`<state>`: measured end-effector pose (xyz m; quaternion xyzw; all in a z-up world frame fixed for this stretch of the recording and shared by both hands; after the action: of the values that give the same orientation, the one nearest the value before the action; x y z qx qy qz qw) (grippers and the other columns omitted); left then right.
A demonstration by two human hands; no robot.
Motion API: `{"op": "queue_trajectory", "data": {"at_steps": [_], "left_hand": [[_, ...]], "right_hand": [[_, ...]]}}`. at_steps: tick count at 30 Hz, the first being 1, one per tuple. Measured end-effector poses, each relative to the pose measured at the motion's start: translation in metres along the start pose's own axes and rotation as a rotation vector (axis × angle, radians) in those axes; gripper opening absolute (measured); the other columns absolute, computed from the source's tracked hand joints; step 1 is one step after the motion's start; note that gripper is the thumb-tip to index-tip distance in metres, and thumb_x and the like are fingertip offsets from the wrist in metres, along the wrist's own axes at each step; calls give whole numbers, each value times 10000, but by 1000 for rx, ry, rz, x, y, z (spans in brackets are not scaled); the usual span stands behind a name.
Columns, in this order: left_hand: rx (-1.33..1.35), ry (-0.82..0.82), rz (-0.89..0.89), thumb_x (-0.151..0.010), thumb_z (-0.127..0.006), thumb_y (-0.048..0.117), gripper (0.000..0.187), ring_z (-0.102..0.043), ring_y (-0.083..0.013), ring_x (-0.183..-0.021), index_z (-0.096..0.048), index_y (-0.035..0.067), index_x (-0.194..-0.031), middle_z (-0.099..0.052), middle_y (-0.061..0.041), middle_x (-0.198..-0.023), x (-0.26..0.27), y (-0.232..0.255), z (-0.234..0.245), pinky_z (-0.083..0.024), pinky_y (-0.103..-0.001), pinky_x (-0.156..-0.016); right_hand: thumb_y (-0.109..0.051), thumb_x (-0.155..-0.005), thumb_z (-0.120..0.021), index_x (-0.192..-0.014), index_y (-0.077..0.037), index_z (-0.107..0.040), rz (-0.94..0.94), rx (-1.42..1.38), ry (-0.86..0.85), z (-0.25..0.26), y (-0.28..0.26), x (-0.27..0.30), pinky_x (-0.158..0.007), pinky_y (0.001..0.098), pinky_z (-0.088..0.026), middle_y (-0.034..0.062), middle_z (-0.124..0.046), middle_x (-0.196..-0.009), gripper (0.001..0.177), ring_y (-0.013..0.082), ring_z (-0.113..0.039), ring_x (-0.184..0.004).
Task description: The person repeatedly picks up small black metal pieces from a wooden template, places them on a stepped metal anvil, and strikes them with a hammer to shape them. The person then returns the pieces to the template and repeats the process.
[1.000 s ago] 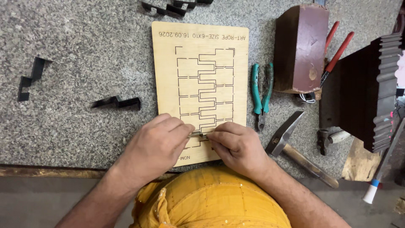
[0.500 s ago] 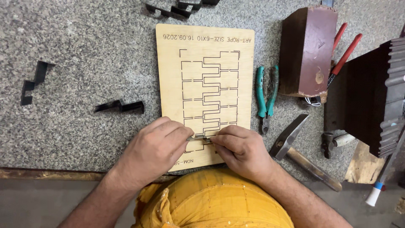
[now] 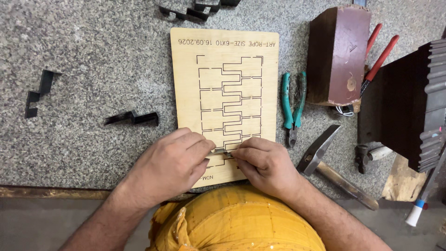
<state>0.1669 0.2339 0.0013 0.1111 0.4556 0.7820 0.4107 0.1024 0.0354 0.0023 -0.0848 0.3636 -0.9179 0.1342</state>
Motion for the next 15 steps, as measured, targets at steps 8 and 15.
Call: {"op": "queue_trajectory", "data": {"at_steps": [8, 15], "left_hand": [[-134, -291, -62, -800, -636, 36, 34, -648, -259, -817, -639, 55, -828, -625, -81, -802, -13, -4, -13, -562, -391, -717], [-171, -366, -136, -786, -629, 42, 37, -651, -239, -832, -634, 67, -814, -624, -65, -791, -21, -7, -21, -565, -381, -759]], "right_hand": [[-26, -787, -768, -959, -49, -750, 24, -10, -17, 0, 2, -1, -693, 351, -596, 97, -720, -932, 174, 274, -731, -809], [-16, -774, -764, -959, -51, -746, 26, -20, -32, 0, 4, -1, -695, 356, -595, 97, -721, -938, 189, 281, -729, -815]]}}
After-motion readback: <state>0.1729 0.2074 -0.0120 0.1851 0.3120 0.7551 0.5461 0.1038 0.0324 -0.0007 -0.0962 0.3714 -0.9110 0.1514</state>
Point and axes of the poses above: each hand's wrist, its own x-axis away from the middle knuckle, its own z-axis out of the back of the hand, y = z × x, the point moved 4 cm from there along -x, towards the middle knuckle
